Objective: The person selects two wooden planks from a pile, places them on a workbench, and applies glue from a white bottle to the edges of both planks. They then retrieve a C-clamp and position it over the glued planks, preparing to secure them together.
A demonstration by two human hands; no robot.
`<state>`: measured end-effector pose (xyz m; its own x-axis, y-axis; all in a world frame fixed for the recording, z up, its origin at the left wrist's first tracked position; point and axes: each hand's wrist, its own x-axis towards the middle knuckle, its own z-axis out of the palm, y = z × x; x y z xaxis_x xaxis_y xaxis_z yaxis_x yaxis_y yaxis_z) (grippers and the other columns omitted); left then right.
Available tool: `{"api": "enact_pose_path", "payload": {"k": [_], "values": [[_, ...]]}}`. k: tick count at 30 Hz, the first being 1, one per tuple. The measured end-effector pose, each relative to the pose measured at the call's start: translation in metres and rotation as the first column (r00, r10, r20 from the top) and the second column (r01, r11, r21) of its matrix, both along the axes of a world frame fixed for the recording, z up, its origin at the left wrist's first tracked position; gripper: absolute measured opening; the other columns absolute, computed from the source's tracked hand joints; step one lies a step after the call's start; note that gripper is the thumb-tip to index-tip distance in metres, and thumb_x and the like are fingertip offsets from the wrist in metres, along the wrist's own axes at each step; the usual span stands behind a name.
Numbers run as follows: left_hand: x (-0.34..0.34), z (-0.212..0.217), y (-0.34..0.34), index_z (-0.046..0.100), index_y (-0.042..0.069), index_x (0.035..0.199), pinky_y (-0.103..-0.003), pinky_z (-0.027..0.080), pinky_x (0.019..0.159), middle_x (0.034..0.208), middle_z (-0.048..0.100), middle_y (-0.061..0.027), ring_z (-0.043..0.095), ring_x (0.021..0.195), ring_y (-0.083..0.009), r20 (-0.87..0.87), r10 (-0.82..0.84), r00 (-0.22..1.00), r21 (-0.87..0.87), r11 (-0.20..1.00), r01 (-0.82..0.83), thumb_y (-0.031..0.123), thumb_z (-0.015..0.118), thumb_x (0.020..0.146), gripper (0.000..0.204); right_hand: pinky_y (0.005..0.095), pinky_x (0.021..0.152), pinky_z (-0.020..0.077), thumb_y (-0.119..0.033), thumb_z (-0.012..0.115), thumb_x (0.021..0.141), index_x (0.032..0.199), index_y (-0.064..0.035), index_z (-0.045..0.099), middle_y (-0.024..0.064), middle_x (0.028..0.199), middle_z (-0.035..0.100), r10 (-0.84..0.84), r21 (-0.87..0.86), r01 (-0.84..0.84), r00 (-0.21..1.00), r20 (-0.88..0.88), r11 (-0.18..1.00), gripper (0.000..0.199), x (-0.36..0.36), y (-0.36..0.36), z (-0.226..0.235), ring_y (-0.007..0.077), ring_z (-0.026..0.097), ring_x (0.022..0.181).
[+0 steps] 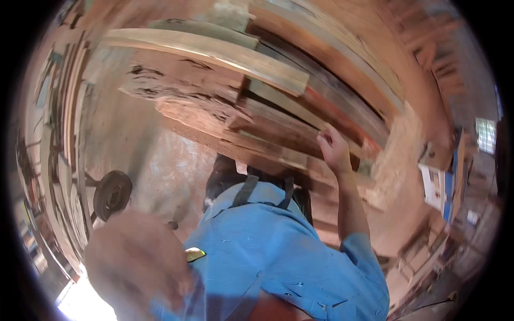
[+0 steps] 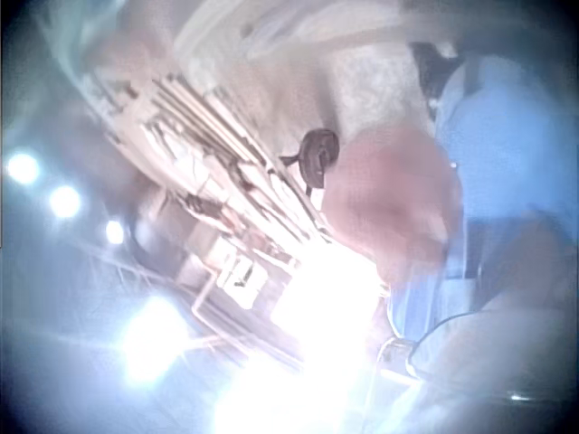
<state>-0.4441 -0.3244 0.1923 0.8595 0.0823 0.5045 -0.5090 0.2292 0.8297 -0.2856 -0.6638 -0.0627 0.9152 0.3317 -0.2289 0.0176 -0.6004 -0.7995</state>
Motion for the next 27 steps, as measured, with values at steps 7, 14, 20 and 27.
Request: {"api": "enact_pose_path", "payload": {"k": [7,14,20,27], "values": [[0.047,0.030,-0.002,0.061,0.007,0.072,-0.023,0.038,0.040,0.062,0.060,-0.0082,0.059,0.053,-0.0175,0.029,-0.562,0.827,-0.200,0.807,0.556,0.001,0.058,0.087,0.017,0.0281,0.078,0.0512,-0.015,0.068,0.089,0.126,0.0034,0.058,0.0095,0.094,0.067,-0.255,0.031,0.256,0.967,-0.024,0.966,0.042,-0.062,-0.023,-0.030,0.0153,0.064,0.084],[0.052,0.030,-0.009,0.049,0.006,0.062,-0.023,0.024,0.033,0.048,0.048,-0.0035,0.044,0.035,-0.0093,0.068,-0.555,0.829,-0.259,0.793,0.551,-0.003,0.055,0.086,0.027,0.0297,0.080,0.0520,-0.016,0.067,0.092,0.128,0.0029,0.056,0.0101,0.103,0.066,-0.298,-0.095,0.292,0.952,-0.063,0.952,0.042,-0.100,-0.026,-0.031,0.0158,0.063,0.092],[0.025,0.043,-0.015,0.049,0.003,0.058,-0.026,0.026,0.033,0.048,0.048,-0.0045,0.044,0.035,-0.0117,-0.309,-0.236,0.921,-0.252,0.954,0.161,0.004,0.061,0.085,0.030,0.0311,0.085,0.0518,-0.015,0.067,0.091,0.128,0.0014,0.058,0.0116,0.104,0.068,-0.377,-0.085,0.369,0.918,-0.124,0.925,0.041,-0.119,-0.015,-0.037,0.0185,0.065,0.095],[0.050,0.012,0.008,0.063,-0.007,0.073,-0.030,0.035,0.035,0.056,0.058,-0.0130,0.052,0.038,-0.0181,0.094,-0.653,0.751,-0.511,0.616,0.600,0.018,0.071,0.087,0.030,0.0339,0.091,0.0517,-0.017,0.068,0.090,0.129,0.0016,0.057,0.0174,0.111,0.070,-0.448,-0.073,0.442,0.880,-0.156,0.894,0.044,-0.123,-0.007,-0.032,0.0243,0.067,0.105]]}}
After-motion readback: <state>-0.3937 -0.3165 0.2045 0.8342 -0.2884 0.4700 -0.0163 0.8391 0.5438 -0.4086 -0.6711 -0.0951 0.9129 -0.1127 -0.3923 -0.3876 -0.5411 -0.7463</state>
